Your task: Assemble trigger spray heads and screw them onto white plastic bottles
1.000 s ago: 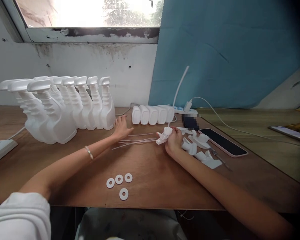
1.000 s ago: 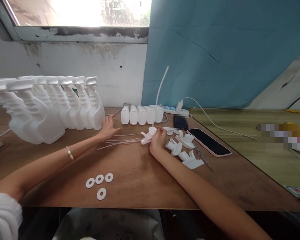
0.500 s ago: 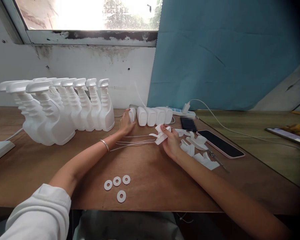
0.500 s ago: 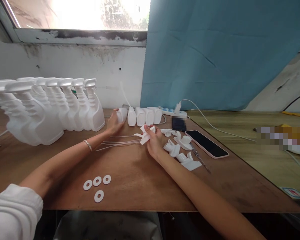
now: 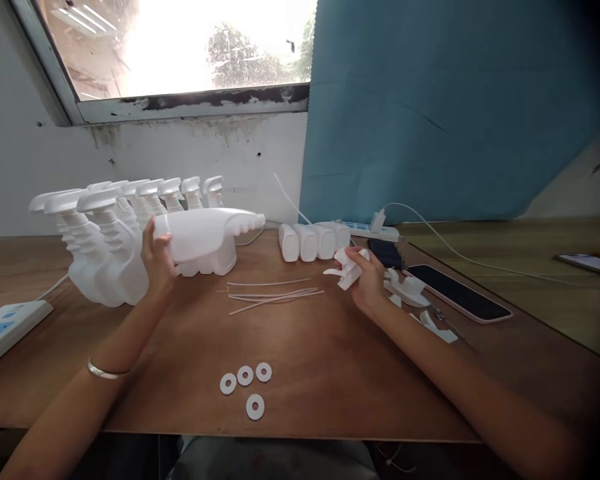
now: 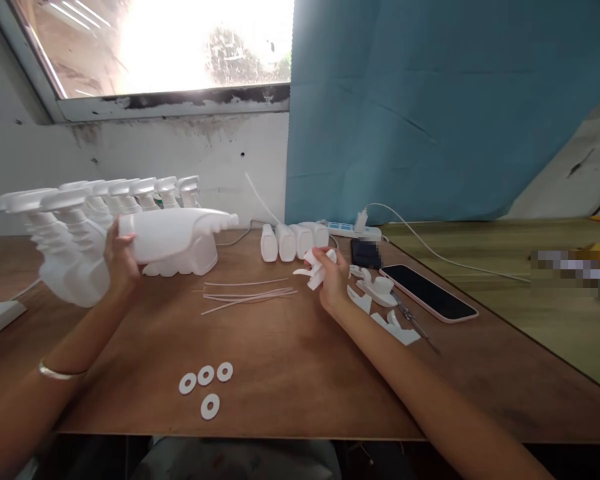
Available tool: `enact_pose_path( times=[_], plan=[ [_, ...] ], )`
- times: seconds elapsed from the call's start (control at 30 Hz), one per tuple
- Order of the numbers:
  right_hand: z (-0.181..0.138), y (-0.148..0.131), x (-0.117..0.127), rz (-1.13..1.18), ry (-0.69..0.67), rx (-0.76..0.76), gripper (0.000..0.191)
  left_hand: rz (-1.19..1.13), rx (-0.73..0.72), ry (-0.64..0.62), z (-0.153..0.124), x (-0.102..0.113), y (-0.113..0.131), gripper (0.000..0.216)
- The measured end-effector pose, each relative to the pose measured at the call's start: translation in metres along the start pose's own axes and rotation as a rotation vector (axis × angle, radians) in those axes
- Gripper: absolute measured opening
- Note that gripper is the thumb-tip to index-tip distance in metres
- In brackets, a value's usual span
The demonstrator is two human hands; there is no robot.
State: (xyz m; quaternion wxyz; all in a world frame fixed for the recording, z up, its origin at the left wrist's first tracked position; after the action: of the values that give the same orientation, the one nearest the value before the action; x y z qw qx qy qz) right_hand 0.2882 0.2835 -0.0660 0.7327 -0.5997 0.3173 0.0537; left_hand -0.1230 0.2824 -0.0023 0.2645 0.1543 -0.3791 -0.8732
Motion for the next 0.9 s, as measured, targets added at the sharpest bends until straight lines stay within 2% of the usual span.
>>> enact_pose_path(
  times=[0.13,0.27,0.43,0.63,0.77,0.9],
  plan=[
    [-0.003,0.001,-0.002,-0.084,-0.061,0.097,0.023,-0.467,0.323,0.125,0.018,0.010,-0.046,0.031],
    [-0.006,0.006,-0.002,-0.167,-0.100,0.144,0.022,-0.717,0.461,0.165,0.015,0.008,-0.069,0.020],
    [-0.013,0.003,-0.005,-0.334,-0.156,0.282,0.023,-0.765,0.503,0.179,0.015,0.012,-0.080,0.017],
    [-0.014,0.004,-0.005,-0.423,-0.161,0.318,0.023,-0.750,0.527,0.179,0.016,0.016,-0.086,0.017],
    [-0.012,0.002,-0.002,-0.477,-0.104,0.336,0.024,-0.720,0.518,0.152,0.015,0.014,-0.085,0.017],
    [-0.009,-0.006,0.007,-0.503,0.020,0.396,0.023,-0.697,0.523,0.123,0.010,0.008,-0.087,0.017]
  ],
)
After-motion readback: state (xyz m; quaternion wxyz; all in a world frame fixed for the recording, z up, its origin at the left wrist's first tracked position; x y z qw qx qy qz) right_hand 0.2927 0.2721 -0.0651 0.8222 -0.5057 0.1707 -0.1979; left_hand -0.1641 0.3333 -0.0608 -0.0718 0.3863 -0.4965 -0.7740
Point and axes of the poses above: each hand's wrist, its own z-axis towards the middle knuckle, its own x-axis out of the back of the hand, y = z × x, the point moved 8 cm from there along z, towards the middle knuckle, and after that the axes turned 9 degrees about -x, right-handed, at the moved point
